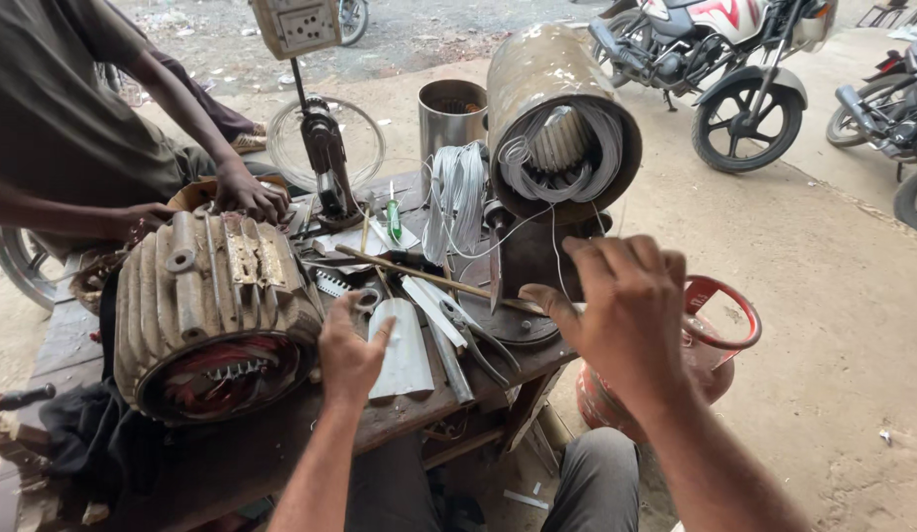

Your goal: The person winds insulated wire into a cylindrical motor stator, using a wooden stick to pack the coils and pliers to trim excess wire. They repeatedly insert, pack, and trim the wire to fill the stator slots.

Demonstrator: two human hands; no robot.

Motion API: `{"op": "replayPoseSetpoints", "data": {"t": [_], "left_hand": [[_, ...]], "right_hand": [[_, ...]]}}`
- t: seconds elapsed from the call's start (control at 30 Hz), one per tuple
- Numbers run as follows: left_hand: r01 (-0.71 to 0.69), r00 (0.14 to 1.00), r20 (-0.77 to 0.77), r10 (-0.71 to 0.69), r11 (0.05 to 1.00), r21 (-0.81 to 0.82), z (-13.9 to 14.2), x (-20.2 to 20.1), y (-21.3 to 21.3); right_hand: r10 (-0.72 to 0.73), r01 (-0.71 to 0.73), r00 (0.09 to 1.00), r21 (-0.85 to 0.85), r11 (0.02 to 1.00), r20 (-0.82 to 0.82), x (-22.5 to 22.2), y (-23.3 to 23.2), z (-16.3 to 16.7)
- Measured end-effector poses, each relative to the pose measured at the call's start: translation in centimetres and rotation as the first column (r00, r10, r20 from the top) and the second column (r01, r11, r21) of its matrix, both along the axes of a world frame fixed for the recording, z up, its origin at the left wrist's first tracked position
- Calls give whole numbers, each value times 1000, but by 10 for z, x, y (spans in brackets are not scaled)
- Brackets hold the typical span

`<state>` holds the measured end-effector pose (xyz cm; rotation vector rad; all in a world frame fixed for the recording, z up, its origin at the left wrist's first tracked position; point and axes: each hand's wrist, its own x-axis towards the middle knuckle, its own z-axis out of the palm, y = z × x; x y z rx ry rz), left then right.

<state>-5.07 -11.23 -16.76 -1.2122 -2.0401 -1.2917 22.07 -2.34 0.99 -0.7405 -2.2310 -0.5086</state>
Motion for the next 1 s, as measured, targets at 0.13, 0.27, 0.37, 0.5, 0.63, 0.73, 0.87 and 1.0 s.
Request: {"op": "replayPoseSetpoints", "data": {"t": [0.13,0.27,0.37,0.5,0.63,0.73,0.87,1.0], "left_hand": [[275,940,170,-294,953,130,24,15,6],[517,819,119,-561,812,270,82,42,17],[695,677,44,-734,659,288,122,61,30],[863,475,-89,-876,444,241,153,70,50],[833,442,190,-876,480,275,154,68,71],[715,71,262,-962,232,659,142,72,84],[525,-224,274,-935,121,842,136,75,94],[391,-440,165,-883,-23,920,143,75,91]], "right_hand": [[-5,4,999,-28,1000,-36,-8,-10,-1],[167,-184,972,-93,978,-164,-16,-21,3],[247,-267,956,-122,956,-157,-25,-26,5],[299,-329,941,-226,917,-158,-29,-21,13],[359,-406,908,-245,880,-215,-16,9,37],[380,-421,865,-64,905,-327,-8,41,55],[204,-225,926,-30,974,-316,-13,57,50],[53,-69,993,-157,985,-105,-29,31,20]]}}
